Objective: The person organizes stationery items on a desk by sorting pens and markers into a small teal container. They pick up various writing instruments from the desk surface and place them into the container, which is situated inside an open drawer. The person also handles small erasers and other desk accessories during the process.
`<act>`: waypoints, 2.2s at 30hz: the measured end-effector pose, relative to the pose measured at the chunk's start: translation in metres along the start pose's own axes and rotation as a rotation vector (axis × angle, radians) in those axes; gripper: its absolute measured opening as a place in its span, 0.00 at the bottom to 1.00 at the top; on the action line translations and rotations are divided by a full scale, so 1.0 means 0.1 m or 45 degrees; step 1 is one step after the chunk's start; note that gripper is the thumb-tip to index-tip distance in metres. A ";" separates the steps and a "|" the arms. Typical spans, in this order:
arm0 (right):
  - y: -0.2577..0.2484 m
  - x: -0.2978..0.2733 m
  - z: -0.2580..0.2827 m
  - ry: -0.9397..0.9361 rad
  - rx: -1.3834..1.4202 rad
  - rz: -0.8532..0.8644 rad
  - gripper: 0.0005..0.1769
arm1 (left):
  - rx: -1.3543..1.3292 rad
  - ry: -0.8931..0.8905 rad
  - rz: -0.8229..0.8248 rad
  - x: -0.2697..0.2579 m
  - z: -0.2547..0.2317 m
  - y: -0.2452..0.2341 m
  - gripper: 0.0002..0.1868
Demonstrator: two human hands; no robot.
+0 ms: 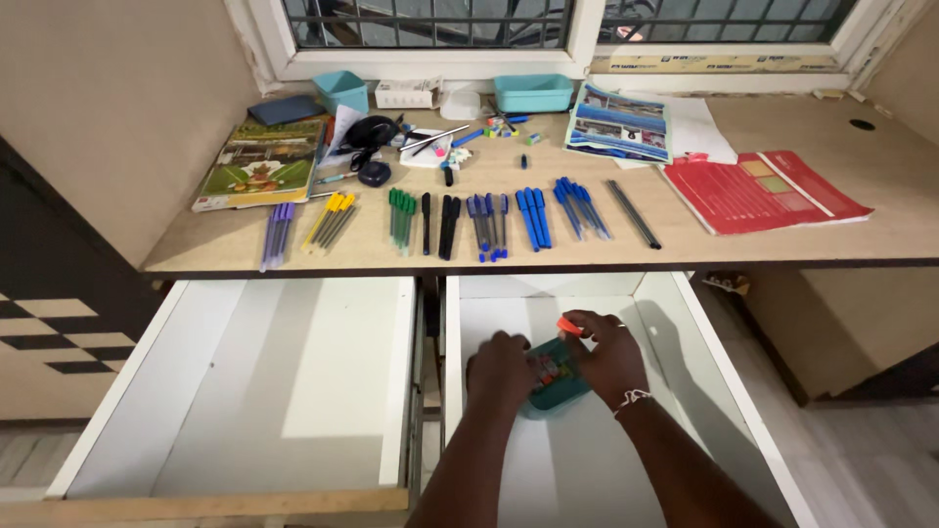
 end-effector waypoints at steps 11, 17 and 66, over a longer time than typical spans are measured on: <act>0.02 -0.09 -0.06 0.021 0.028 0.290 0.15 | -0.005 -0.069 0.089 -0.09 0.11 0.09 0.15; 0.07 -0.08 0.07 -0.050 -0.363 0.448 0.12 | 0.012 -0.104 0.110 -0.14 0.08 0.06 0.16; 0.14 -0.12 0.33 -0.103 -0.326 0.452 0.10 | -0.851 0.062 -0.378 -0.07 0.08 -0.41 0.08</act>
Point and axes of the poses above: each hand's wrist, its own x-axis towards the middle knuckle, its own y-axis out of the palm, z = x × y, the point moved 5 cm from there along x, towards the middle knuckle, and after that the axes turned 14 degrees about -y, right-handed, at the moved point
